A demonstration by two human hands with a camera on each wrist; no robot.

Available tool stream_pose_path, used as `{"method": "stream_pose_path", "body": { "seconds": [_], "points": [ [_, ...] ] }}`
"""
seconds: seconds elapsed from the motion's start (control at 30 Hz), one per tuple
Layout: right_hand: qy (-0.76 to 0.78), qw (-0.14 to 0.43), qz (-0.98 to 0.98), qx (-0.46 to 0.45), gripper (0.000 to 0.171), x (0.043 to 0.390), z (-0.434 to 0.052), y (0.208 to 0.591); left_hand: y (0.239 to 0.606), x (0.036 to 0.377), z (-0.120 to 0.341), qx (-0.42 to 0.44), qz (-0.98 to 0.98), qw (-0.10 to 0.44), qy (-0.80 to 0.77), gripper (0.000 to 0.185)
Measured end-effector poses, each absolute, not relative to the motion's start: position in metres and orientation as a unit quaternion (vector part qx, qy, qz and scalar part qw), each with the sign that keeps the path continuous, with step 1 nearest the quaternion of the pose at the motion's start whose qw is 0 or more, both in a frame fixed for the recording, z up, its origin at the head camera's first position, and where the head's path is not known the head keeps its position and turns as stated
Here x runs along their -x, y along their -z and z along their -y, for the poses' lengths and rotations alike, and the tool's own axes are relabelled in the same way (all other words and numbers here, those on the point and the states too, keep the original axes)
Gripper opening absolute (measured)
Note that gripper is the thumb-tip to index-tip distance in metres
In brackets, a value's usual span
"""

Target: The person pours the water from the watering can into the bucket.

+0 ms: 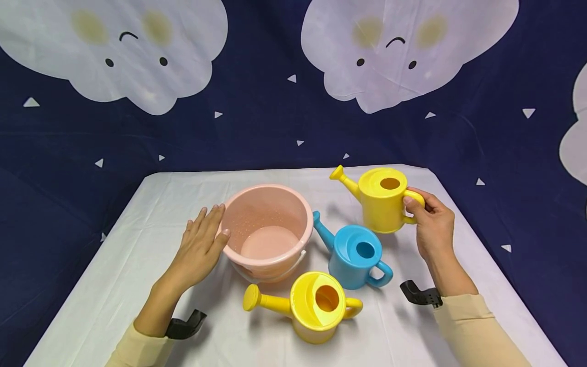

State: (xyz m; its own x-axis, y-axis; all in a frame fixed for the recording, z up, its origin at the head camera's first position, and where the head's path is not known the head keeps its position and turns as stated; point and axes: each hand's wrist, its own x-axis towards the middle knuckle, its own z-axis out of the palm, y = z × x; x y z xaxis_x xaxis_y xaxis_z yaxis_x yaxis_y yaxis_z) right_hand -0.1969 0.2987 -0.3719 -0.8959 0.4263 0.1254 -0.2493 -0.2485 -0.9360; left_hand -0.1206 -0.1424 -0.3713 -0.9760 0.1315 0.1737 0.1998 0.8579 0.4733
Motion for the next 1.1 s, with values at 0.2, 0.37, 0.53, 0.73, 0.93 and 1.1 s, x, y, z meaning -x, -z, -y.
{"method": "stream_pose_path", "body": {
  "seconds": [0.2,0.37,0.53,0.73,0.93,1.1],
  "points": [
    [-0.788,0.228,0.568,0.068,0.036,0.195,-0.299,0.361,0.371,0.12,0.142,0.087,0.961,0.068,0.253,0.061],
    [-0.798,0.235,0.553,0.053,0.035,0.193,-0.299,0.354,0.371,0.12,0.143,0.086,0.961,0.069,0.255,0.061],
    [-0.806,0.243,0.539,0.037,0.033,0.19,-0.297,0.346,0.371,0.12,0.142,0.088,0.96,0.071,0.255,0.06],
    [-0.814,0.24,0.529,0.018,0.036,0.185,-0.293,0.339,0.371,0.12,0.142,0.088,0.96,0.074,0.254,0.06],
    [-0.816,0.241,0.525,-0.005,0.037,0.181,-0.289,0.331,0.371,0.12,0.142,0.087,0.96,0.072,0.255,0.06],
    [-0.82,0.233,0.522,-0.03,0.035,0.176,-0.287,0.326,0.371,0.12,0.141,0.087,0.961,0.072,0.253,0.06]
  ]
}}
